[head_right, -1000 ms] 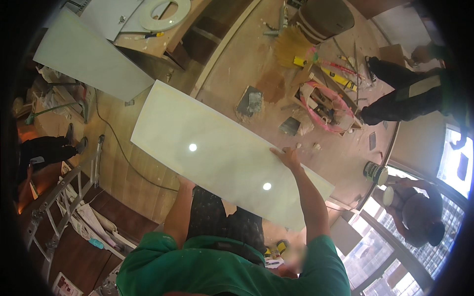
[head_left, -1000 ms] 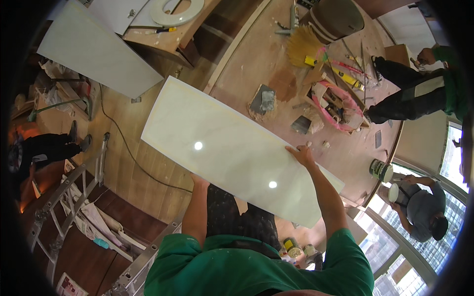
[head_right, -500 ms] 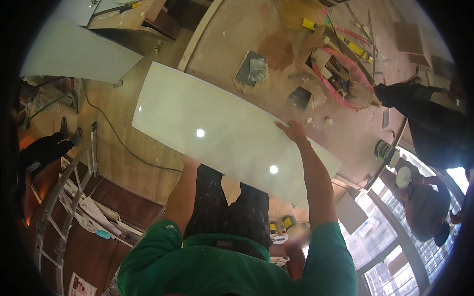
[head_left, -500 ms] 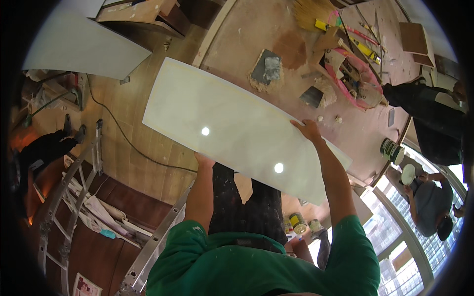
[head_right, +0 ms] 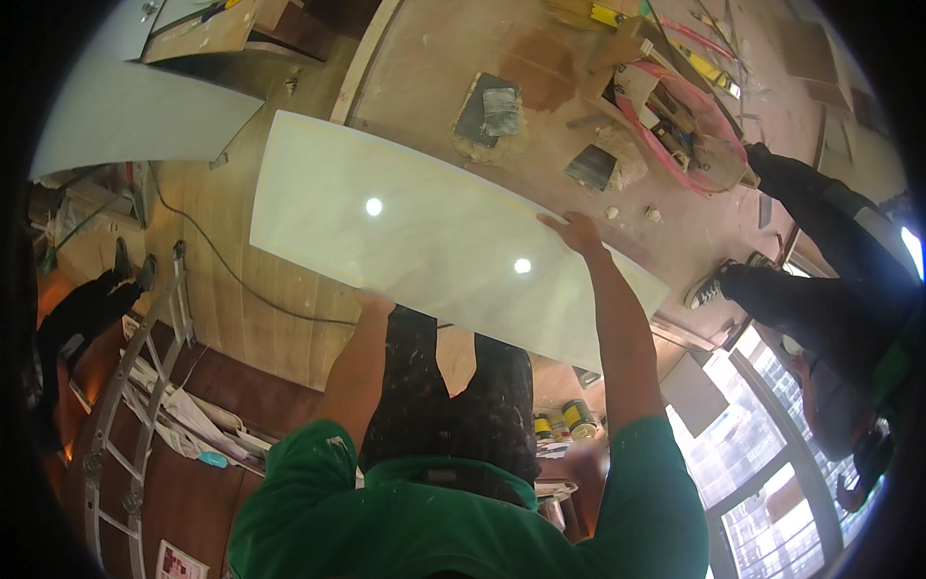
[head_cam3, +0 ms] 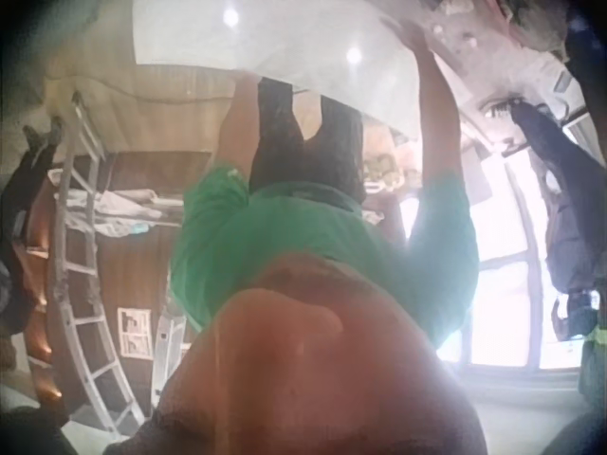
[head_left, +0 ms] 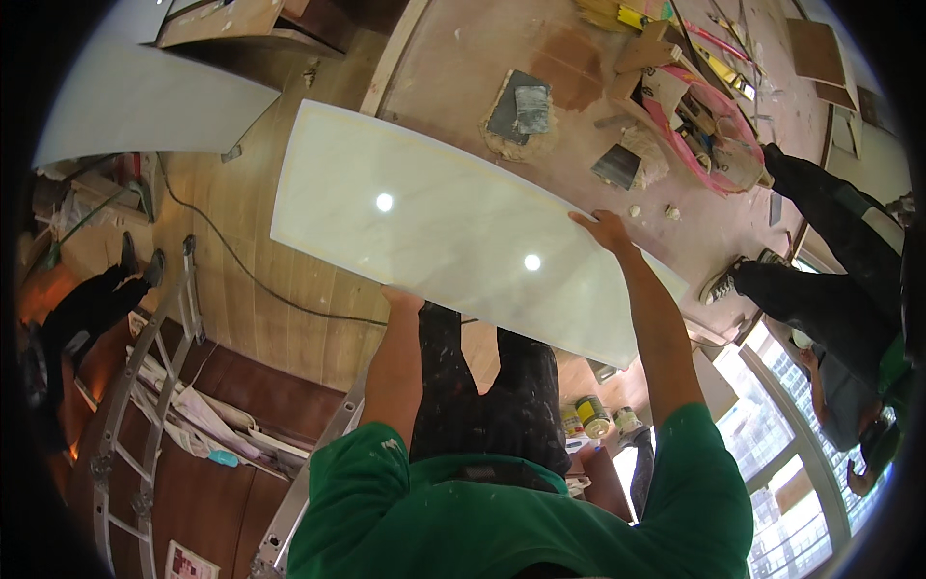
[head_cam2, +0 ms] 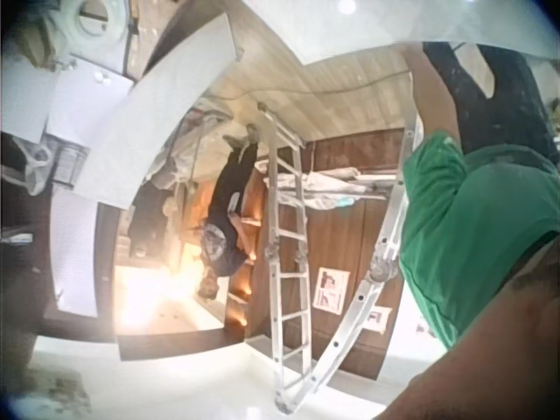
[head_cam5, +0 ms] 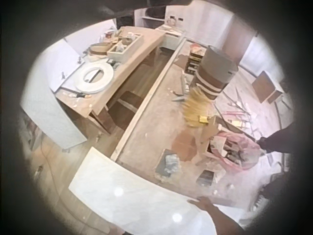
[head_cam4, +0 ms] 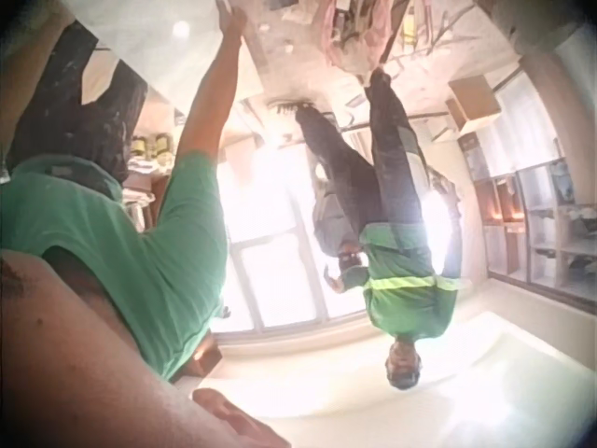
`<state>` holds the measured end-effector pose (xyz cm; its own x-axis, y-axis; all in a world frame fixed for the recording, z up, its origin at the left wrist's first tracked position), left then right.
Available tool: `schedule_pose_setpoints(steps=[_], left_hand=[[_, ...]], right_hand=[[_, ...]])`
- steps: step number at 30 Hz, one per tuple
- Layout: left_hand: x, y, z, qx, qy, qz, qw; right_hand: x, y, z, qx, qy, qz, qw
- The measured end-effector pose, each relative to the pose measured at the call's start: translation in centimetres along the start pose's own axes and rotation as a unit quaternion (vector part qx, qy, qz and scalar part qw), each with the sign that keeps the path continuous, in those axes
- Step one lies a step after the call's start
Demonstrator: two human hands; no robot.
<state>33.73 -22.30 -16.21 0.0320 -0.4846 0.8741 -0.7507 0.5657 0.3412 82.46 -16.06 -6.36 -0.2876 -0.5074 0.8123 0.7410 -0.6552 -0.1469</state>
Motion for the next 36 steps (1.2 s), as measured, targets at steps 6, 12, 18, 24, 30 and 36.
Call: schedule_pose_setpoints(steps=[6, 12, 18, 24, 30, 36], left_hand=[[-3.9, -0.4, 4.1, -0.548, -0.133, -0.149, 0.812], [-2.9, -0.3, 1.6, -0.040, 0.026, 0.064, 0.997], [-0.4, 0.5, -3.2, 0.024, 0.069, 0.059, 0.996], [1.4, 0.7, -6.9, 0.055, 0.085, 0.045, 0.994], [3.5, 1.6, -8.8, 0.048, 0.111, 0.025, 0.992], [3.1, 1.3, -7.4, 0.025, 0.075, 0.039, 0.996]], right_hand=[[-1.2, 0.7, -1.3, -0.001, -0.030, -0.015, 0.999], [-1.7, 0.8, -2.1, -0.029, -0.008, 0.013, 0.999], [-1.3, 0.5, -1.9, -0.045, -0.010, -0.006, 0.999], [-1.3, 1.6, -2.1, -0.009, 0.050, -0.036, 0.998], [-2.3, 3.2, -2.7, -0.026, 0.023, -0.074, 0.997], [-3.4, 3.0, -1.0, -0.005, 0.003, -0.047, 0.999]])
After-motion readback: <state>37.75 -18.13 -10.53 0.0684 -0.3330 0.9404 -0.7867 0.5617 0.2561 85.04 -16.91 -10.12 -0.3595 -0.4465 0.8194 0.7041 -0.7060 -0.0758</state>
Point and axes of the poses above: each hand's wrist, its own x-axis away from the middle knuckle, its own z-axis out of the back of the hand, y = z × x, the point moved 3 cm from there along -x, towards the middle knuckle, and after that the axes turned 3 degrees about -z, right-handed, at the moved point
